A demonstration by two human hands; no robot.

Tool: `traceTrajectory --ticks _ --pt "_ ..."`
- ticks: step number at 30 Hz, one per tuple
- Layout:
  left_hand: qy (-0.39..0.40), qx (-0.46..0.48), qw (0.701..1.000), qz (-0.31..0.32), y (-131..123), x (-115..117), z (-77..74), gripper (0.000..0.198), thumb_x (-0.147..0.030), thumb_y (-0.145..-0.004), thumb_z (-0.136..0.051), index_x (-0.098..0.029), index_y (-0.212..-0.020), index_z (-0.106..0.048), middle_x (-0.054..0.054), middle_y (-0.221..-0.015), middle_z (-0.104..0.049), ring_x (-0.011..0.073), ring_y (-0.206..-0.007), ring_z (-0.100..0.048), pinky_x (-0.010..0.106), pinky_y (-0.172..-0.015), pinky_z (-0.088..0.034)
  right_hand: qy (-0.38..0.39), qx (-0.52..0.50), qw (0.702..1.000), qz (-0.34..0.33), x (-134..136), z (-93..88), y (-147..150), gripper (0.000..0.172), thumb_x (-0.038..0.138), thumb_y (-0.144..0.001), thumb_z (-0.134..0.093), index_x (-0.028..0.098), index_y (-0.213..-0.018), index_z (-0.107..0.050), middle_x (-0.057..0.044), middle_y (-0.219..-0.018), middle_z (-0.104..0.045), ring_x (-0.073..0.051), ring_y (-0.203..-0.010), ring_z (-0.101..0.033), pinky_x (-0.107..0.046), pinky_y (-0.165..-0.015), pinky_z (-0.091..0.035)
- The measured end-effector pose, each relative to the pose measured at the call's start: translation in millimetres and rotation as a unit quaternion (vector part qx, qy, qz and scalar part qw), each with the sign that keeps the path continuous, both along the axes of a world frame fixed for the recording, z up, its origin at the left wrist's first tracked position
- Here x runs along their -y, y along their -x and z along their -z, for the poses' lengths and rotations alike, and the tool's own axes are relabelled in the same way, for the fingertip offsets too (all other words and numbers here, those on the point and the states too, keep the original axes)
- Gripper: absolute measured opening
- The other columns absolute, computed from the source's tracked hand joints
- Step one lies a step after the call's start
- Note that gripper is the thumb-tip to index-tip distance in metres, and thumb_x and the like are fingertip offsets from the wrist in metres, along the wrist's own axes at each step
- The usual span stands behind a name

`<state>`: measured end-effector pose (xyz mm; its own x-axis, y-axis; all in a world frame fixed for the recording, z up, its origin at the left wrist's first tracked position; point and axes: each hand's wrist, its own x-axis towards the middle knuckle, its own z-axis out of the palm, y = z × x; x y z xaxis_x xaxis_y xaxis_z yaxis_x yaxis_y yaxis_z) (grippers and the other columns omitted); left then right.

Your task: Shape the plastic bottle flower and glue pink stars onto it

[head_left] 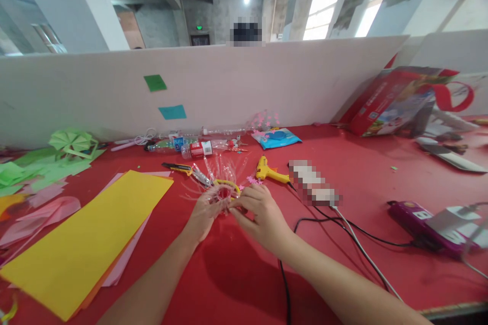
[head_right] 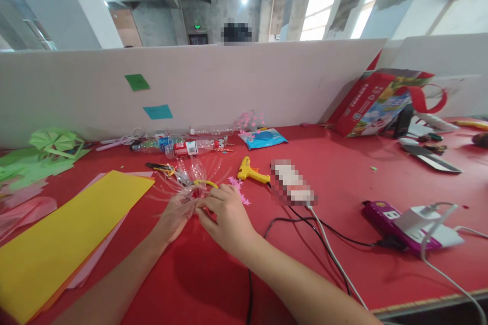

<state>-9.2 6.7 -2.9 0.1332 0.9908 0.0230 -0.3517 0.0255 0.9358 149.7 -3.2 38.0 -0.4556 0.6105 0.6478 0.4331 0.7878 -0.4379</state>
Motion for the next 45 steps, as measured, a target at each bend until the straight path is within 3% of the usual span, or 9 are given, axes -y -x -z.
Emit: traceTrajectory --ticks 9,14,19,23,31,34,37,45 --pt "-0.016 -0.043 0.999 0.004 1.8 -0.2 5.9 0.042 -0.033 -0.065 -0.076 -0.018 -0.103 -0.065 0.006 -0.097 -0.067 0.0185 -0.085 -0.061 0.027 -0.073 -0.046 -0.029 -0.002 0.999 0.018 0.9 -1.7 -1.4 0.013 0.017 -0.085 -0.056 0.017 -0.077 -0.066 -0.003 -0.07 -0.06 -0.017 -0.07 -0.047 -0.031 -0.07 -0.036" --pt "-0.014 -0.05 0.999 -0.007 3.6 -2.5 7.4 0.04 -0.029 -0.065 -0.076 -0.019 -0.103 -0.065 0.004 -0.096 -0.069 0.0186 -0.086 -0.063 0.028 -0.078 -0.046 0.019 -0.006 1.0 0.006 -0.2 -2.8 -2.1 0.012 0.015 -0.084 -0.057 0.017 -0.076 -0.066 -0.002 -0.069 -0.06 -0.016 -0.069 -0.05 -0.03 -0.069 -0.037" --pt "-0.028 -0.087 0.996 -0.01 7.0 -2.1 -0.4 0.038 -0.028 -0.061 -0.077 -0.019 -0.097 -0.067 0.005 -0.099 -0.068 0.0203 -0.087 -0.063 0.028 -0.075 -0.047 0.083 0.002 0.996 -0.011 -3.7 -6.0 -5.6 0.011 0.009 -0.078 -0.062 0.019 -0.074 -0.067 -0.001 -0.072 -0.062 -0.015 -0.07 -0.054 -0.031 -0.071 -0.039" --pt "-0.029 -0.106 0.994 -0.003 9.4 -0.8 -3.3 0.042 -0.026 -0.063 -0.076 -0.02 -0.103 -0.062 0.004 -0.096 -0.069 0.0191 -0.086 -0.063 0.029 -0.077 -0.047 0.091 0.007 0.996 -0.014 -5.0 -6.1 -6.5 0.014 0.006 -0.076 -0.062 0.019 -0.074 -0.067 0.001 -0.071 -0.063 -0.014 -0.069 -0.054 -0.03 -0.071 -0.038" --pt "-0.009 -0.064 0.998 0.001 9.9 -2.1 7.6 0.046 -0.03 -0.066 -0.076 -0.019 -0.107 -0.059 0.005 -0.096 -0.068 0.0176 -0.085 -0.062 0.029 -0.08 -0.046 0.034 -0.027 0.999 0.0 -2.4 -3.8 -5.0 0.007 0.016 -0.081 -0.062 0.019 -0.076 -0.065 -0.001 -0.071 -0.062 -0.016 -0.07 -0.053 -0.034 -0.073 -0.038" --pt "0.002 -0.063 0.998 0.0 8.6 -1.4 4.4 0.04 -0.03 -0.065 -0.077 -0.019 -0.1 -0.06 0.0 -0.082 -0.066 0.0124 -0.069 -0.059 0.025 -0.068 -0.045 0.012 -0.082 0.997 0.01 1.3 -10.5 -8.6 0.011 0.017 -0.085 -0.056 0.019 -0.079 -0.064 -0.002 -0.075 -0.063 -0.016 -0.072 -0.054 -0.034 -0.074 -0.04" --pt "0.01 -0.059 0.998 0.001 7.1 -0.4 0.9 0.034 -0.029 -0.068 -0.075 -0.02 -0.096 -0.059 -0.002 -0.074 -0.064 0.0095 -0.059 -0.055 0.022 -0.059 -0.042 -0.065 -0.124 0.99 0.01 6.5 -16.6 -12.8 0.013 0.015 -0.084 -0.051 0.02 -0.083 -0.064 -0.003 -0.076 -0.062 -0.017 -0.074 -0.054 -0.037 -0.075 -0.042" --pt "0.0 -0.009 1.0 -0.006 5.8 -0.1 1.2 0.035 -0.026 -0.068 -0.075 -0.02 -0.099 -0.06 0.003 -0.092 -0.068 0.0155 -0.08 -0.062 0.026 -0.071 -0.046 -0.189 0.005 0.98 -0.059 13.5 -12.7 -6.5 0.019 0.015 -0.083 -0.054 0.02 -0.1 -0.062 -0.005 -0.088 -0.067 -0.018 -0.083 -0.056 -0.038 -0.082 -0.042"
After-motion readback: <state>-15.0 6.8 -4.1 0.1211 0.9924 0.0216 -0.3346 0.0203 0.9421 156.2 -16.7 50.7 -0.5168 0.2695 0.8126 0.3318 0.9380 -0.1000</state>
